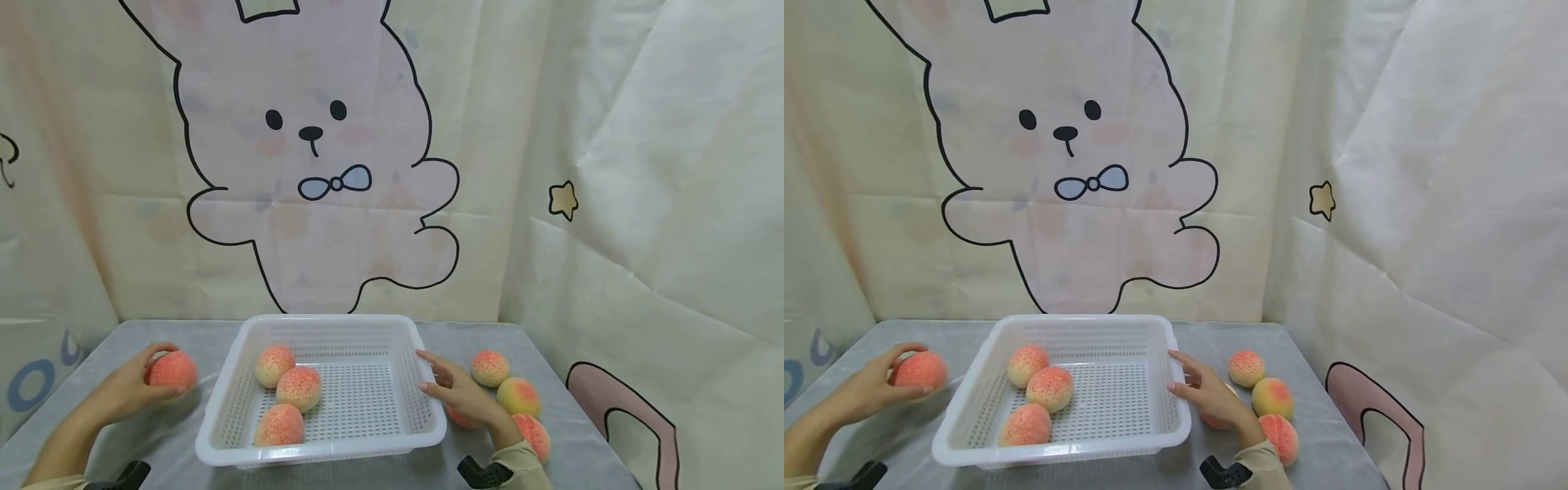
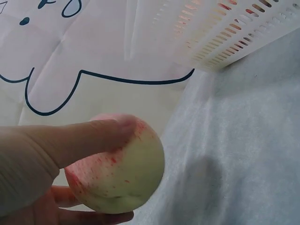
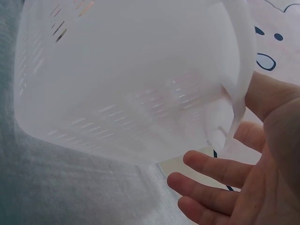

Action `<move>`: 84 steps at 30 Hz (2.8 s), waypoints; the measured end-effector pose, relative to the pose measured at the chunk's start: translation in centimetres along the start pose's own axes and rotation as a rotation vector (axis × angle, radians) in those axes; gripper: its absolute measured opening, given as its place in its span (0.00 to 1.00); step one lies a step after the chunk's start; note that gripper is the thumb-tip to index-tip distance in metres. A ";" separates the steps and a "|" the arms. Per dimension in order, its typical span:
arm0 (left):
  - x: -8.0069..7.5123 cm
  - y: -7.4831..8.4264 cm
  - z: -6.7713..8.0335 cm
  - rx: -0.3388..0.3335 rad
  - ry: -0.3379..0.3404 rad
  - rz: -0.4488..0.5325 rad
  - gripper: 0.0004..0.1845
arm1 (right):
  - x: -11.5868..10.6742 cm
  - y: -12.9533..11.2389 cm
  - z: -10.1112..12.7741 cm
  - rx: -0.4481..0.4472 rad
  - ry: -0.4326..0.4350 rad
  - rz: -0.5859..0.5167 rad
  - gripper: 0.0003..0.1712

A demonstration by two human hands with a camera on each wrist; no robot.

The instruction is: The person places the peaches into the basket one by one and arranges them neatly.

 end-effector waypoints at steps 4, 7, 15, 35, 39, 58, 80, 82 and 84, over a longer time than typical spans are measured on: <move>-0.9 0.2 0.2 -0.026 0.045 0.004 0.44 | 0.2 -0.1 -0.1 0.013 0.002 -0.004 0.40; -1.3 0.4 0.5 -0.016 0.069 0.026 0.44 | 0.2 -0.1 -0.1 0.025 0.008 0.002 0.40; -2.0 1.0 0.8 -0.016 0.107 0.082 0.46 | 0.2 -0.3 -0.1 0.026 0.010 0.016 0.40; -4.1 6.8 0.5 0.096 0.148 0.150 0.44 | -0.2 -0.3 0.2 0.016 0.026 0.016 0.40; -4.1 7.5 0.4 0.108 0.141 0.148 0.43 | -0.2 -0.2 0.2 0.014 0.026 0.021 0.40; -4.7 10.9 -0.4 0.159 0.075 0.127 0.43 | -0.1 -0.4 0.1 0.018 0.019 0.006 0.41; -2.8 14.8 -2.0 0.178 -0.012 0.096 0.46 | -0.1 -0.4 0.1 0.000 0.020 0.028 0.40; -2.6 14.9 -2.1 0.185 -0.014 0.093 0.46 | 0.0 -0.4 0.0 -0.001 0.018 0.025 0.40; -2.4 14.9 -2.2 0.188 -0.017 0.093 0.45 | 0.0 -0.4 0.0 -0.003 0.016 0.016 0.40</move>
Point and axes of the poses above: each hand's wrist, its own z-axis away from the middle knuckle, its own x-axis out of the palm, y = z × x, the point moved 9 cm from there along -z, towards the middle knuckle, and after that the axes turned 15 degrees about -x, right-handed, at the moved point
